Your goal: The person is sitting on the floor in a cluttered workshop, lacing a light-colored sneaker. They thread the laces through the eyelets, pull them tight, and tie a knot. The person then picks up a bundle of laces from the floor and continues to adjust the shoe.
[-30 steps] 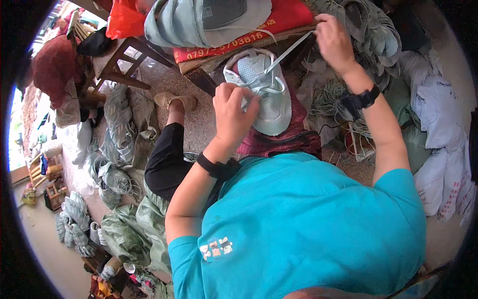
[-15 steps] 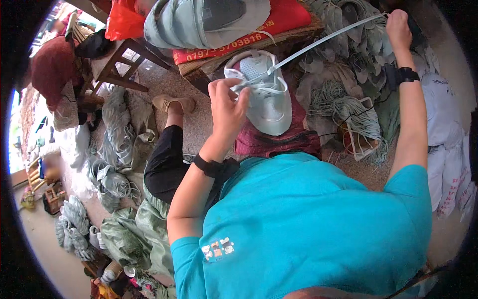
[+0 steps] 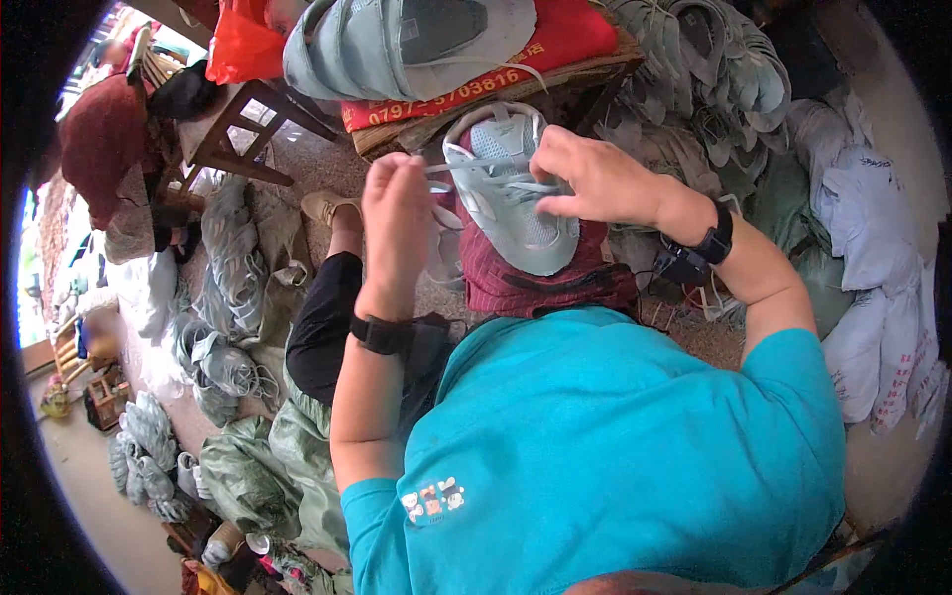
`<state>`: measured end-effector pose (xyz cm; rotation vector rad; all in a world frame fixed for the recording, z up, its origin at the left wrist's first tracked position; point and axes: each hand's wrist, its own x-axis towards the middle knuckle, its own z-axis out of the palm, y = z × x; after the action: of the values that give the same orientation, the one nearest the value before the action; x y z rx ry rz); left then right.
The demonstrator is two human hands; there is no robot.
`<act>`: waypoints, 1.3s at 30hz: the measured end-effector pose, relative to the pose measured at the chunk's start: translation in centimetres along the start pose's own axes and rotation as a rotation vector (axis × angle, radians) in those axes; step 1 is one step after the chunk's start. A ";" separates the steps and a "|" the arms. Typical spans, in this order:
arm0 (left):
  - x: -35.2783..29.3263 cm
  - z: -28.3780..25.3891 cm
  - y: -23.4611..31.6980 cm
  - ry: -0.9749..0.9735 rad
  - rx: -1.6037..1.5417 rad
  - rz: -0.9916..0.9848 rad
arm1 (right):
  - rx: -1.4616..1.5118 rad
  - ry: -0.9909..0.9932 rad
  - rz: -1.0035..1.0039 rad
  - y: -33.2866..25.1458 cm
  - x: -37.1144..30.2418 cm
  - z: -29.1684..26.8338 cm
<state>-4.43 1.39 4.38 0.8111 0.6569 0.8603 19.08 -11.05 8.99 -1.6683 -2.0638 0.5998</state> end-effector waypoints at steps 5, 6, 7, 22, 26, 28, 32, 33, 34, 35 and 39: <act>-0.2 -2.6 0.8 -0.014 -0.058 -0.082 | 0.015 -0.180 0.000 1.5 0.1 -0.5; -0.3 -3.0 0.8 -0.022 -0.068 -0.107 | 0.059 -0.262 0.056 1.9 0.1 -0.8; -0.3 -3.5 1.0 0.062 -0.080 -0.089 | 0.119 -0.190 0.070 2.2 0.2 -0.9; 0.0 -3.9 4.2 0.053 0.204 0.219 | -0.168 0.116 -0.059 1.0 2.9 0.2; -0.3 -4.6 4.2 0.001 0.439 0.311 | 0.204 0.108 0.136 0.9 2.1 -0.8; -0.4 -5.4 4.1 0.005 0.471 0.334 | 0.275 0.139 0.163 1.2 1.5 -1.2; 0.0 -7.3 3.7 -0.006 0.627 0.402 | 0.259 0.163 0.193 2.6 0.5 -1.1; 0.0 -7.6 3.5 -0.062 0.760 0.374 | 0.271 0.172 0.167 3.0 0.3 -0.9; -0.1 -8.0 3.2 -0.117 0.880 0.337 | 0.226 0.166 0.188 3.6 0.4 -0.8; -0.2 -8.2 2.8 -0.173 0.992 0.267 | 0.196 0.170 0.160 4.2 0.5 -0.7; -0.6 -8.4 1.2 -0.447 1.360 0.221 | 0.065 0.174 0.059 5.7 0.2 -0.3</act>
<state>-11.67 4.28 0.98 2.2505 0.7125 0.2849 23.84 -9.78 6.00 -1.6861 -1.8594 0.5157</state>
